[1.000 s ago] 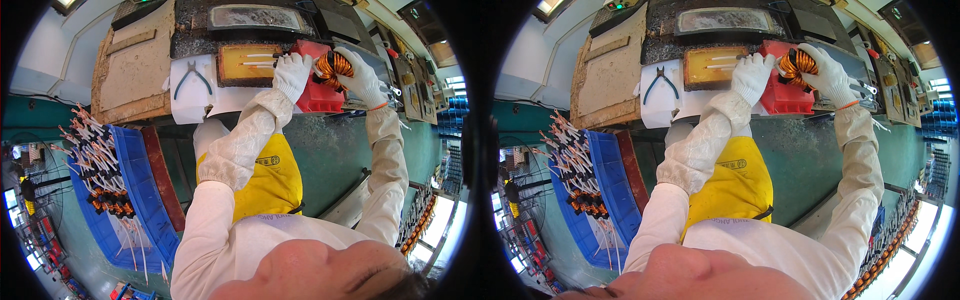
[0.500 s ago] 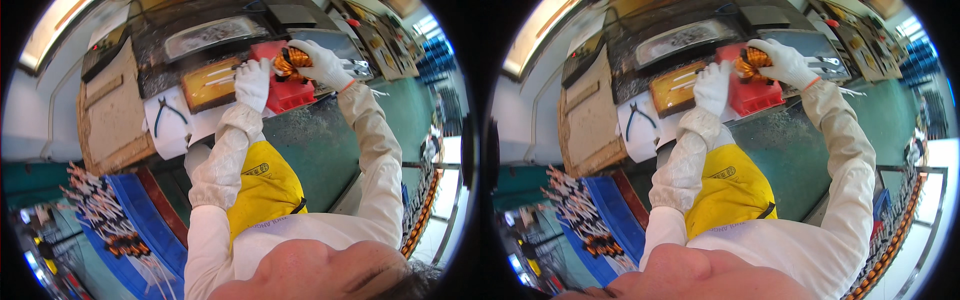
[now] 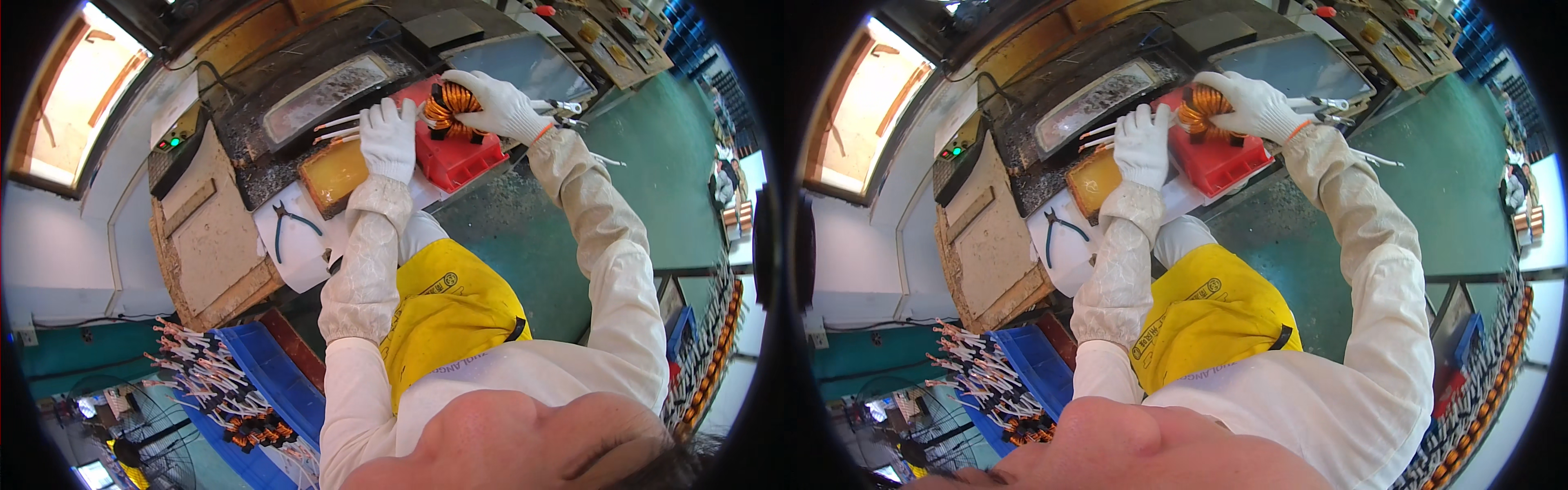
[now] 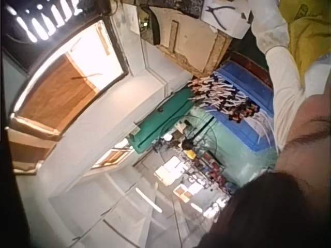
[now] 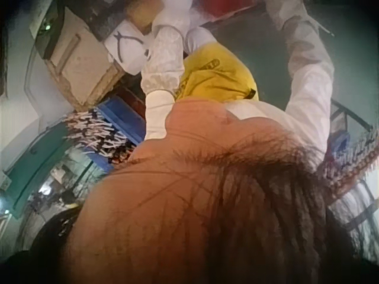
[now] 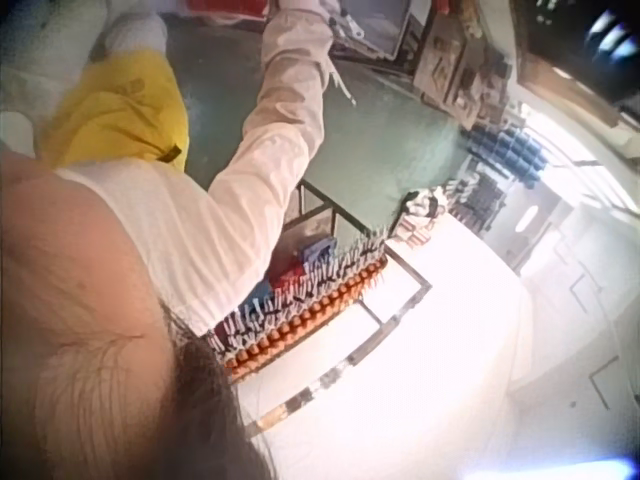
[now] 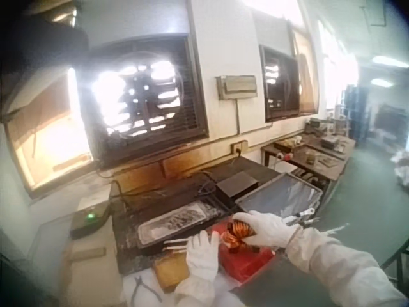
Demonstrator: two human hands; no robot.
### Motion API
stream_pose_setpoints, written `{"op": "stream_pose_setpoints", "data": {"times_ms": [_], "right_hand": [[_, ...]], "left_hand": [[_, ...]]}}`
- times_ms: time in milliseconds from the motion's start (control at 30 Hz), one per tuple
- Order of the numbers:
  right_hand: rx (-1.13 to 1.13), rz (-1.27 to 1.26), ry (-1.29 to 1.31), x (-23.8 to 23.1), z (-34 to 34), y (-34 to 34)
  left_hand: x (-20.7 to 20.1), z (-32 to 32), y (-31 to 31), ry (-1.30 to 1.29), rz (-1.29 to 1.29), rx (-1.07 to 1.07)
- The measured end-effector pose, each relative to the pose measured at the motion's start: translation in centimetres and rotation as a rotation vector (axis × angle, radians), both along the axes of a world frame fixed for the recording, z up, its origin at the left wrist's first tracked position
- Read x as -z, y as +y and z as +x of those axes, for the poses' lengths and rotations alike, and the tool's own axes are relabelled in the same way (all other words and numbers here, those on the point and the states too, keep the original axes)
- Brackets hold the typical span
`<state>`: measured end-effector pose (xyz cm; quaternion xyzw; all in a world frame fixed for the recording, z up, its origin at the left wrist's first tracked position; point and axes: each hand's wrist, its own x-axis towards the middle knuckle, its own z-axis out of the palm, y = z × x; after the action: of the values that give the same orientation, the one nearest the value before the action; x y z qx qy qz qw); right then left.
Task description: The recorder is tinning the ends of multiple thick copper wire leads attached to a toroidal inductor using a solder pot.
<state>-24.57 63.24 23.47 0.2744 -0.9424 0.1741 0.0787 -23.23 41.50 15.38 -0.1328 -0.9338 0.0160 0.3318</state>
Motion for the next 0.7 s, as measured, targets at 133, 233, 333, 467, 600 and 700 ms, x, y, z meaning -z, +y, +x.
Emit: {"op": "stream_pose_setpoints", "data": {"times_ms": [133,233,333,467,600,700], "right_hand": [[0.047,-0.046,-0.017,-0.2,0.8,0.3],[0.054,-0.051,-0.024,-0.3,0.5,-0.8],[0.06,-0.136,-0.007,0.0,0.3,-0.9],[0.094,-0.136,0.02,0.4,0.2,-1.4],[0.181,-0.132,0.066,1.1,-0.3,-1.8],[0.259,-0.114,0.083,1.4,-0.5,-2.3]], "left_hand": [[0.4,3.0,0.9,-0.056,0.296,0.084],[2.9,3.7,-0.2,-0.317,0.627,0.114],[2.4,3.1,0.2,-0.644,1.43,0.197],[2.8,0.7,0.5,-0.861,2.231,0.432],[2.9,-1.6,1.8,-0.877,2.581,0.729],[3.2,-3.5,2.3,-0.892,2.695,0.881]]}}
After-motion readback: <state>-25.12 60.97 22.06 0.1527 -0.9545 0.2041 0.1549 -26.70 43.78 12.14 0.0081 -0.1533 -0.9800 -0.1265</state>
